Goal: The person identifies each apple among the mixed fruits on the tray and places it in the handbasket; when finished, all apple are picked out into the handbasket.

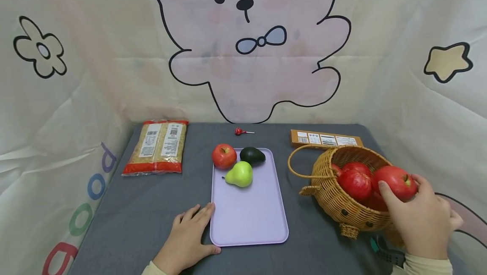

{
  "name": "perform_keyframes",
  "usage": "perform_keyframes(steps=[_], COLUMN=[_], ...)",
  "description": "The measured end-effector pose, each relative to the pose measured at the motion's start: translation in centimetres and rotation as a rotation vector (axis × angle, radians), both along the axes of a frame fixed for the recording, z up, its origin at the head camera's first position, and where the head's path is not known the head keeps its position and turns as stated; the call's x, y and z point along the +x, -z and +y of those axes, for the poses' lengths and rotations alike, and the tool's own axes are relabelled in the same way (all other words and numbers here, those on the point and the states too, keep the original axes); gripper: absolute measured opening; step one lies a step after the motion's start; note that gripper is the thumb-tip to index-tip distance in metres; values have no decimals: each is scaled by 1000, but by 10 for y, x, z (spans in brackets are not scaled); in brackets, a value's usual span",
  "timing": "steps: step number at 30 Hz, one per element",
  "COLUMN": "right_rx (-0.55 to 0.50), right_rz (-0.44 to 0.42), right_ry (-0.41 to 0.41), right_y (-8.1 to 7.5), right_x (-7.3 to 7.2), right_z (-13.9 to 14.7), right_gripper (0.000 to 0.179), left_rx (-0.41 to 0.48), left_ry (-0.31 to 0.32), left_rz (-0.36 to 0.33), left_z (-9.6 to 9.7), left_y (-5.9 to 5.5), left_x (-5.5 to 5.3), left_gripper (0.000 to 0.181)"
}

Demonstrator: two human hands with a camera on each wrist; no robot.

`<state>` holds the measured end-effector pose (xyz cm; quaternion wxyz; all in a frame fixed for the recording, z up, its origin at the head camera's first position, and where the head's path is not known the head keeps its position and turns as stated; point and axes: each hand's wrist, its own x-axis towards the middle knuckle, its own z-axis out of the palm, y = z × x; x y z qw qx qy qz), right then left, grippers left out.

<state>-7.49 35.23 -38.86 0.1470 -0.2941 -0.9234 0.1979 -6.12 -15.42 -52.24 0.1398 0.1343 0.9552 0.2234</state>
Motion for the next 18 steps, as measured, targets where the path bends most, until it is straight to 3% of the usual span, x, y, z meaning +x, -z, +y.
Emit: perform_keyframes(steps=[8, 18], right_rx=[-58, -23], right_rz=[-69, -185], right_ry=[-12, -176], right_y=[6, -2], right_x=[-10, -27], right_z=[15, 31], right_gripper=[101, 99], left_rx=[11, 3], left_ry=[2, -4], left_rz=[-3, -4], left_z=[0, 1], left_y=[-2, -2], left_x=[1, 0], left_gripper=[115, 116])
